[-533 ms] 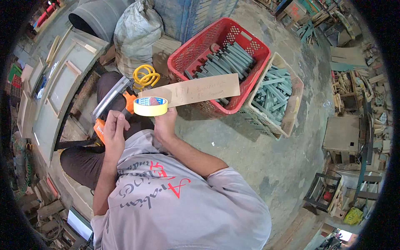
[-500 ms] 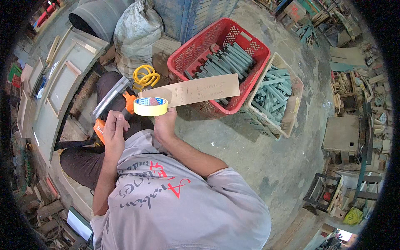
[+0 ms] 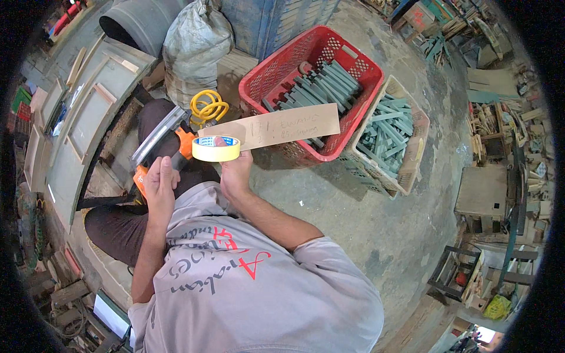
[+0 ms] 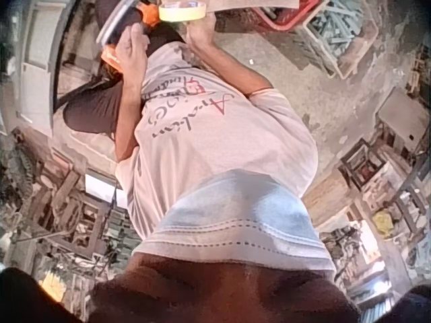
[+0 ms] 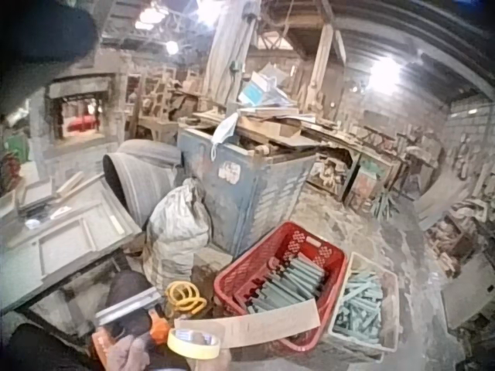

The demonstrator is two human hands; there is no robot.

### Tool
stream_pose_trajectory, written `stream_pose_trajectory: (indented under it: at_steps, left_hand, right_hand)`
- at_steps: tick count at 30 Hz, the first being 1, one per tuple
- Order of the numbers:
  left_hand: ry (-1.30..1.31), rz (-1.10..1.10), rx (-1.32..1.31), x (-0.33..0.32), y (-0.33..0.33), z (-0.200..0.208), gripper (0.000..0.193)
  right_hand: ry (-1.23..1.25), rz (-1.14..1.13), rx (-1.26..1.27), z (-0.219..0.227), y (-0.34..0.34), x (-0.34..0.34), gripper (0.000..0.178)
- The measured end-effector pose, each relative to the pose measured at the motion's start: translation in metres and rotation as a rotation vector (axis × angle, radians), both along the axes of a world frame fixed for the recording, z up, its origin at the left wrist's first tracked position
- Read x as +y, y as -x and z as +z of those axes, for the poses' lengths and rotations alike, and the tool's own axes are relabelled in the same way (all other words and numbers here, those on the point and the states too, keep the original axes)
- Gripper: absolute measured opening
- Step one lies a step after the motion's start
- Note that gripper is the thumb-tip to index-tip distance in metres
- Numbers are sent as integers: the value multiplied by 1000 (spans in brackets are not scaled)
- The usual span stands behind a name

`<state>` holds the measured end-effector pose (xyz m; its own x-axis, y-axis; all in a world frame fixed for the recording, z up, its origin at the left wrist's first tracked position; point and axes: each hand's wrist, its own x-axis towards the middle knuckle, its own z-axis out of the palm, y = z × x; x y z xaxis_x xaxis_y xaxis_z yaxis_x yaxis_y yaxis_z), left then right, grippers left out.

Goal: Assembling and securing a rectangular wooden frame using a pneumatic nail gun.

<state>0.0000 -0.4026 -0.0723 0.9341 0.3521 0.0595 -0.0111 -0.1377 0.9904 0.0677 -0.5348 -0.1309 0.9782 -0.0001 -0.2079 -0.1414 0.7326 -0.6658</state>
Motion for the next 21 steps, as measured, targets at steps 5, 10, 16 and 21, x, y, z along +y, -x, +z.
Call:
stream_pose_trajectory:
  at_steps: [5, 10, 16, 21]
  left_hand:
    - [16, -49, -60, -3, -3, -1, 25]
    - [140, -98, 42, -6, 0, 1, 10]
    - [88, -132, 41, -7, -3, 1, 16]
    - [89, -151, 32, -10, -4, 5, 15]
  right_hand:
    - [20, -3, 4, 13, 2, 1, 24]
    - [8, 2, 10, 8, 1, -1, 23]
    - [14, -24, 49, 10, 0, 1, 23]
    - [83, 2, 115, 3, -6, -6, 28]
